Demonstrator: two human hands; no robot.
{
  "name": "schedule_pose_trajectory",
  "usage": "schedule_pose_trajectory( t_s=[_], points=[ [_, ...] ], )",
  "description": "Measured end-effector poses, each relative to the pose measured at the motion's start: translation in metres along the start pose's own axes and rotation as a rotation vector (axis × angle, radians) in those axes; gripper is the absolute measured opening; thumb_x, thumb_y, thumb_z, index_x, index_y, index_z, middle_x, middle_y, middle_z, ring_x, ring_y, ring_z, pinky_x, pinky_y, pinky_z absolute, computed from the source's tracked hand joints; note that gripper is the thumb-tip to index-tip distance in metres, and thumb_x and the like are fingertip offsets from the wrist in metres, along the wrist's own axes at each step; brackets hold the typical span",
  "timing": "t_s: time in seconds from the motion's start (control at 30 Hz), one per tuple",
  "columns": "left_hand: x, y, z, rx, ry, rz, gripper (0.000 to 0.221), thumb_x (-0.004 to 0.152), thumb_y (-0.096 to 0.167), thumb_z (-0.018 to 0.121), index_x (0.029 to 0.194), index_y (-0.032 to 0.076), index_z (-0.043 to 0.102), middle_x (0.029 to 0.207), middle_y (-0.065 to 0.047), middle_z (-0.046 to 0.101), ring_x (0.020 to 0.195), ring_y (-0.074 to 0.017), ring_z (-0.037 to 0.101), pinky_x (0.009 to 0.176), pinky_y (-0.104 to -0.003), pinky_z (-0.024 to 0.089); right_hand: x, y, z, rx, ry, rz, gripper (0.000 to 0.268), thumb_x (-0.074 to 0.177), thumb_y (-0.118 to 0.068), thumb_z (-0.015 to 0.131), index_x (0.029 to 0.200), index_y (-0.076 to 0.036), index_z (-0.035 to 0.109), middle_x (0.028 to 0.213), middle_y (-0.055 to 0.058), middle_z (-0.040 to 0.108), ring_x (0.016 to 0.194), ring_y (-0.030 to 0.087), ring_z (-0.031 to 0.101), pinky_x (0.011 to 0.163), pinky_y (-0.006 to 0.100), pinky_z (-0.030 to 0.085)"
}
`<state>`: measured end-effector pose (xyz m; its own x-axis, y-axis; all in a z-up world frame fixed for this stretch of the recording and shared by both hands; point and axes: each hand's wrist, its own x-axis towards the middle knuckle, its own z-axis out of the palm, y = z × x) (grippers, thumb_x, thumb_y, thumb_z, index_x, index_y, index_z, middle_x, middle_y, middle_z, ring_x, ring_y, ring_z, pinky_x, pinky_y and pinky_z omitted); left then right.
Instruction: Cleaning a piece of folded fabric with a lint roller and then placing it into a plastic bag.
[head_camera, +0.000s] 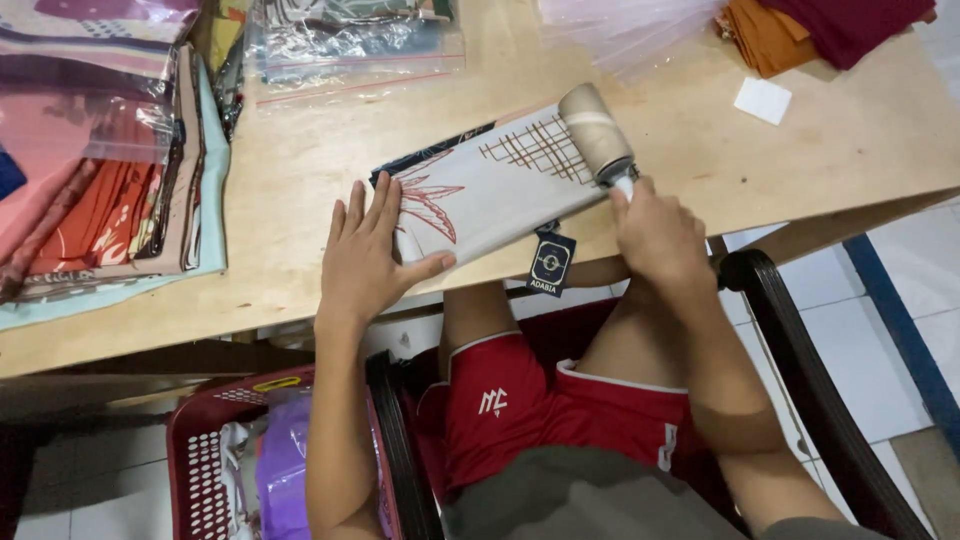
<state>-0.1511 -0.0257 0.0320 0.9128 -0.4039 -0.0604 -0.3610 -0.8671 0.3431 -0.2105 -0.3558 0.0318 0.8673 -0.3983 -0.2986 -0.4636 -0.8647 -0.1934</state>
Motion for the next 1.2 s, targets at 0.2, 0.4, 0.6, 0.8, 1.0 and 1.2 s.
schedule_pose_trajectory(
  t_s=[0.2,0.4,0.6,0.8,1.0,1.2],
  points=[
    [0.000,-0.002,0.002,0.007,0.027,-0.003,0.124,0.073,0.094,0.053,0.163,0.011,0.029,0.170,-0.006,0.025,0.157,-0.0322,0.016,0.128,-0.048,0.007,-0.043,-0.052,0.001,-0.122,0.006,-0.178,0.048,0.108,-0.042,0.030,0.125,-0.004,0.055,0.103,0.028,0.072,0.104,0.051,0.071,0.091,0.061,0.054],
    [0.001,-0.003,0.003,-0.004,0.029,-0.012,0.121,0.073,0.091,0.056,0.161,0.012,0.033,0.169,-0.005,0.028,0.157,-0.0315,0.018,0.128,-0.048,0.007,-0.072,-0.094,0.039,-0.124,0.099,-0.439,0.049,0.109,-0.047,0.035,0.119,-0.003,0.055,0.079,0.022,0.073,0.081,0.044,0.076,0.075,0.056,0.060],
    [0.000,-0.004,0.000,-0.007,0.017,-0.015,0.123,0.072,0.093,0.055,0.162,0.013,0.031,0.169,-0.004,0.026,0.157,-0.0305,0.017,0.128,-0.047,0.006,0.036,-0.003,0.021,-0.060,0.090,-0.054,0.055,0.109,-0.053,0.031,0.121,-0.004,0.053,0.097,0.030,0.072,0.098,0.052,0.072,0.086,0.063,0.054],
    [-0.004,0.000,-0.001,-0.015,0.031,-0.009,0.123,0.073,0.092,0.055,0.162,0.011,0.031,0.169,-0.006,0.026,0.157,-0.0326,0.018,0.128,-0.048,0.006,0.005,-0.023,0.018,-0.055,0.166,-0.065,0.053,0.109,-0.049,0.034,0.123,-0.002,0.052,0.095,0.030,0.072,0.096,0.052,0.073,0.084,0.062,0.054],
    [0.000,0.000,-0.002,-0.030,0.015,-0.012,0.126,0.070,0.093,0.057,0.162,0.012,0.030,0.169,-0.005,0.027,0.157,-0.0320,0.018,0.128,-0.048,0.006,-0.087,-0.079,0.034,-0.170,0.090,-0.351,0.045,0.107,-0.049,0.037,0.117,-0.008,0.054,0.085,0.023,0.075,0.085,0.043,0.077,0.078,0.055,0.059],
    [0.000,-0.004,-0.001,-0.046,0.031,-0.009,0.125,0.071,0.091,0.059,0.162,0.011,0.031,0.169,-0.006,0.027,0.157,-0.0329,0.018,0.128,-0.048,0.005,-0.022,0.006,0.024,-0.131,0.075,-0.084,0.058,0.107,-0.059,0.031,0.118,-0.009,0.058,0.092,0.027,0.075,0.094,0.049,0.074,0.084,0.061,0.055]
  ],
)
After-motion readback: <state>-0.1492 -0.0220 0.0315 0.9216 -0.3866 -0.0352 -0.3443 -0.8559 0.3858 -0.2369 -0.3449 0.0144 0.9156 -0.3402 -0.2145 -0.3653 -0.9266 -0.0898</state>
